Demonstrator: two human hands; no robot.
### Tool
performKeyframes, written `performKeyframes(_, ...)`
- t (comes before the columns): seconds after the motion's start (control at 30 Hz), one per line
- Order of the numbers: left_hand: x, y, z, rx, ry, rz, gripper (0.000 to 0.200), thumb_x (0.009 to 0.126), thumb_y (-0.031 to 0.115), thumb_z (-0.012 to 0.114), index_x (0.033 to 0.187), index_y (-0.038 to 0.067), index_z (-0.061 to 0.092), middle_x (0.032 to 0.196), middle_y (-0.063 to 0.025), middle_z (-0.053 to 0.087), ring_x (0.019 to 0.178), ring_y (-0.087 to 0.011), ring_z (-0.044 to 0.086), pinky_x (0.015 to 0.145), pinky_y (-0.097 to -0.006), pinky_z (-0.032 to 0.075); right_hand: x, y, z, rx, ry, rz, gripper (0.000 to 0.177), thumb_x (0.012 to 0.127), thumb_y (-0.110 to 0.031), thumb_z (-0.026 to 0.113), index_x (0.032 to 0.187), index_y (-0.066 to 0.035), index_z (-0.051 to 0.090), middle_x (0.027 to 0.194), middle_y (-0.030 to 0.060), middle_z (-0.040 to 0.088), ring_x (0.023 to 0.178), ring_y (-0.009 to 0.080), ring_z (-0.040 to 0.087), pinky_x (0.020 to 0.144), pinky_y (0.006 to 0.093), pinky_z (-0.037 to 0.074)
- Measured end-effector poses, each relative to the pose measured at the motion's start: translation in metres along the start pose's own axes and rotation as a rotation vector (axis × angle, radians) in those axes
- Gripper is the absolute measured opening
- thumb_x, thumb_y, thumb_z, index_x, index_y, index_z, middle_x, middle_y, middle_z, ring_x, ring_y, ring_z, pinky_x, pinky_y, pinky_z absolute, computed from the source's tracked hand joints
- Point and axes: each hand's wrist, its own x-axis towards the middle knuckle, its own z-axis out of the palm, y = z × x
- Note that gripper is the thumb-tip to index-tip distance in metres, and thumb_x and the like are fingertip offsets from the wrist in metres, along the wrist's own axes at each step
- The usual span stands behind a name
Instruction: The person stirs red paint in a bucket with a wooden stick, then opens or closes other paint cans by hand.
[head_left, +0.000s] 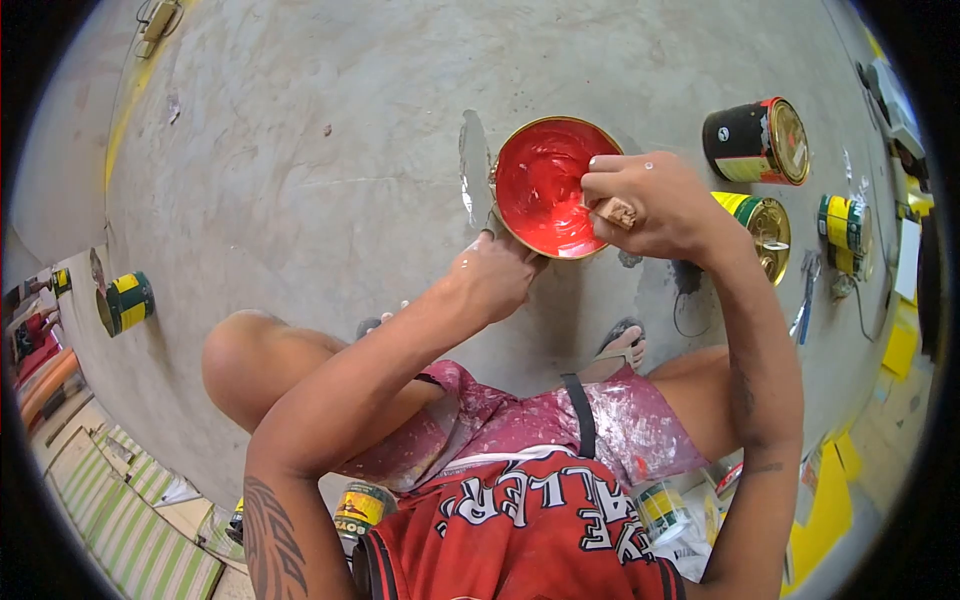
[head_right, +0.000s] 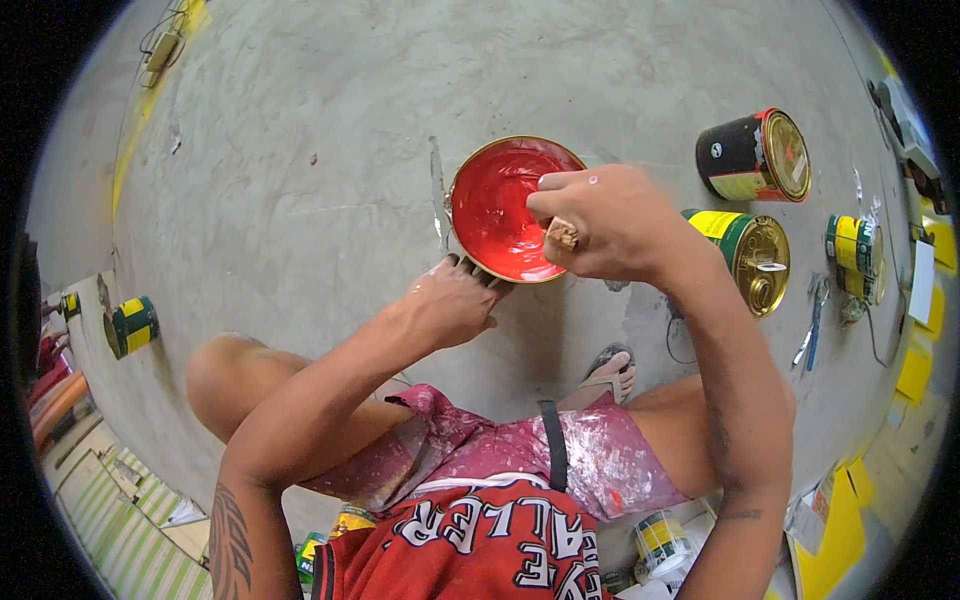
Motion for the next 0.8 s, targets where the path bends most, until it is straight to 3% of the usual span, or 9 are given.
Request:
performKeyframes(0.27,-0.002,0.002,-0.001,0.009,-0.047,-0.006,0.068,0.095,0.037,0.069,0.154,0.011,0.047,0.130,-0.0165,0.067,0.124,-0.0333,0.062,0.101,-0.0483,0.047,0.011,-0.005,0.007,0.200,-0.086,-0.131,0.013,0.082,-0.013,0.070,0.087,-0.005,0.061,0.086,0.0106,0.063,0.080,0.0352,0.065,0.070,0.0463,0.051)
performKeyframes(0.33,-0.004,0.001,0.006,-0.019,0.127,0.034,0.063,0.088,0.022,0.069,0.147,0.007,0.053,0.137,-0.0159,0.062,0.128,-0.0337,0.057,0.103,-0.0489,0.048,0.013,-0.005,0.008,0.266,-0.088,-0.126,0.013,0.082,-0.012,0.070,0.085,-0.004,0.061,0.086,0.0123,0.064,0.082,0.0355,0.066,0.072,0.0463,0.051)
performKeyframes(0.53,-0.001,0.001,0.005,-0.004,0.010,0.018,0.060,0.091,0.023,0.062,0.149,0.007,0.052,0.133,-0.0167,0.064,0.125,-0.0329,0.060,0.103,-0.0482,0.047,0.022,0.002,0.013,0.420,-0.038,-0.119,0.017,0.083,-0.007,0.076,0.097,-0.004,0.068,0.095,0.0116,0.068,0.086,0.0327,0.066,0.076,0.0416,0.053)
performKeyframes(0.63,-0.001,0.002,-0.001,-0.014,-0.024,-0.013,0.064,0.094,0.035,0.070,0.149,0.009,0.050,0.132,-0.0161,0.066,0.127,-0.0331,0.059,0.101,-0.0488,0.046,0.025,0.002,0.016,0.487,0.064,-0.116,0.017,0.086,-0.010,0.077,0.100,-0.004,0.069,0.097,0.0121,0.069,0.087,0.0321,0.067,0.077,0.0411,0.053)
performKeyframes(0.8,-0.003,0.002,-0.001,0.021,0.015,0.003,0.062,0.094,0.035,0.071,0.146,0.008,0.053,0.129,-0.0166,0.067,0.124,-0.0326,0.061,0.098,-0.0486,0.047,0.026,0.007,0.023,0.408,0.301,-0.087,0.019,0.087,-0.011,0.078,0.103,-0.004,0.070,0.098,0.0120,0.069,0.090,0.0316,0.068,0.080,0.0391,0.055)
